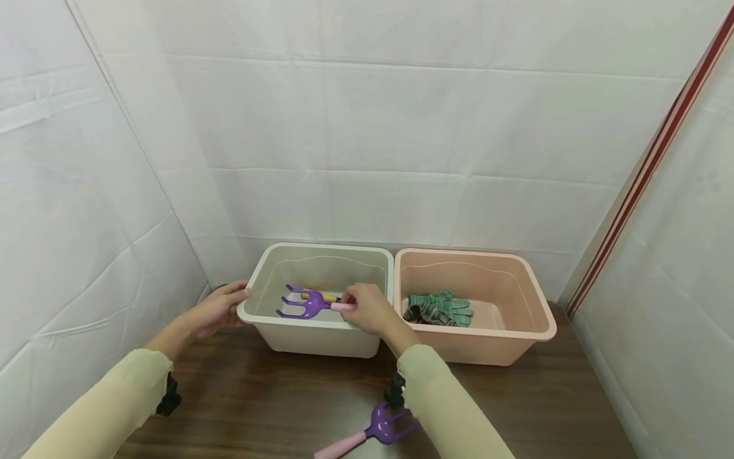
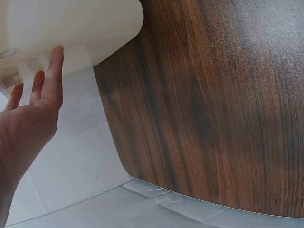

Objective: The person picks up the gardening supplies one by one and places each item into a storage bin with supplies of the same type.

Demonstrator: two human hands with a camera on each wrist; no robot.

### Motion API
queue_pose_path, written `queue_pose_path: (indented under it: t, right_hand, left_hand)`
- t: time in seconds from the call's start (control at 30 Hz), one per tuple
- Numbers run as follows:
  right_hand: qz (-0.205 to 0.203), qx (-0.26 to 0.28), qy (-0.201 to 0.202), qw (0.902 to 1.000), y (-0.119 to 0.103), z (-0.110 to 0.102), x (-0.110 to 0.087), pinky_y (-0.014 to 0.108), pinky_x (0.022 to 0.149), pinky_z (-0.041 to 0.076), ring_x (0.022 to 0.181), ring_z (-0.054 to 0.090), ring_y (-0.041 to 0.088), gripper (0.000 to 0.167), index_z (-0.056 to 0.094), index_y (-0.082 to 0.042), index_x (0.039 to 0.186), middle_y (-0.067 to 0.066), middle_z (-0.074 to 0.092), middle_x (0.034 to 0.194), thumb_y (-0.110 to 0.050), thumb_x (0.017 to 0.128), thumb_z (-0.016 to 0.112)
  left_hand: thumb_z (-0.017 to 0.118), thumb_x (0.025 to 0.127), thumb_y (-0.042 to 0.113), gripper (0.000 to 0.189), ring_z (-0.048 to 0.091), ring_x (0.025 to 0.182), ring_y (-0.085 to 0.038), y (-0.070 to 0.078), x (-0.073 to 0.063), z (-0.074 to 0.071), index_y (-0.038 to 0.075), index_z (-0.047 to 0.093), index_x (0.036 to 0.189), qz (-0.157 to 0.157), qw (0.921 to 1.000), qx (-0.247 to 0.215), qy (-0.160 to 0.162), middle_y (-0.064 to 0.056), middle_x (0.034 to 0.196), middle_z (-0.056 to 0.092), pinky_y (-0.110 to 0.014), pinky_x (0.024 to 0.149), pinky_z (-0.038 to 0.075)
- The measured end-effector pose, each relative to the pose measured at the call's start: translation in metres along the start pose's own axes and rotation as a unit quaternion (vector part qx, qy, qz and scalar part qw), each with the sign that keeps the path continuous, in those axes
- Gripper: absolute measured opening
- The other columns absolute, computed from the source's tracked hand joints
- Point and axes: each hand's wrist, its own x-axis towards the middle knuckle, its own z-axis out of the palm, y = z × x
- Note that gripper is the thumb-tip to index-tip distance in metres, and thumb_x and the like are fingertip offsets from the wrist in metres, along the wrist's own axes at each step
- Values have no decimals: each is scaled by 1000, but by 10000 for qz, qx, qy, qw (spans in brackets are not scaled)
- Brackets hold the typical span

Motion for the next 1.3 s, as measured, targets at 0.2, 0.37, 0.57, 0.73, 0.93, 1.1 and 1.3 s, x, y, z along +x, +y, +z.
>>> queue_pose_path:
  t: [0.2,0.37,0.57,0.73,0.93,1.1,1.3]
  right_hand:
    - [21,-113,-42,9999,0,2,1,31,72,53,76,57,13,10,74,-14,93,-3,67,88,-16,92,83]
    - [34,-90,-55,9999,0,3,0,32,73,54,77,58,13,9,74,-14,92,-3,68,88,-16,92,83]
    - [38,-123,-78,9999,1,3,0,32,75,54,78,59,13,9,75,-14,93,-3,69,90,-15,91,83]
    - [-9,-218,-100,9997,1,3,1,32,76,55,79,60,13,9,75,-14,94,-3,70,90,-16,90,84]
    - [-10,-281,-158,9995,1,2,1,33,77,55,79,59,14,9,76,-13,95,-2,70,90,-16,91,83]
    - [-35,-222,-195,9996,1,0,1,34,78,56,81,62,14,10,76,-11,97,0,72,93,-15,91,83]
    - [-23,87,-238,9997,1,0,0,38,88,59,96,68,21,19,75,-5,108,10,71,106,-16,94,81]
  left_hand:
    - [42,117,27,60,50,139,-50,-2,1,-1,-3,21,165,-10,10000,0,49,-36,160,34,-54,97,58]
    - [41,117,27,61,50,139,-50,-3,2,-2,-3,20,165,8,10000,17,29,-36,161,33,-56,98,57]
    - [42,117,27,62,47,141,-52,-3,0,-1,-3,19,165,-5,10000,-6,13,-36,162,32,-61,103,53]
    - [41,117,26,61,47,141,-52,-4,2,-1,-4,19,165,17,10000,-34,-6,-37,161,32,-59,100,56]
    - [41,117,26,60,48,140,-51,-2,3,-2,-3,21,165,-16,10000,-62,-12,-36,161,33,-55,98,58]
    - [42,117,26,60,50,139,-50,-3,3,-3,-2,21,165,3,10000,-32,-31,-35,160,34,-54,97,58]
    - [42,117,27,60,48,140,-51,-3,4,-4,-2,21,165,4,10000,-49,-78,-35,161,34,-54,97,58]
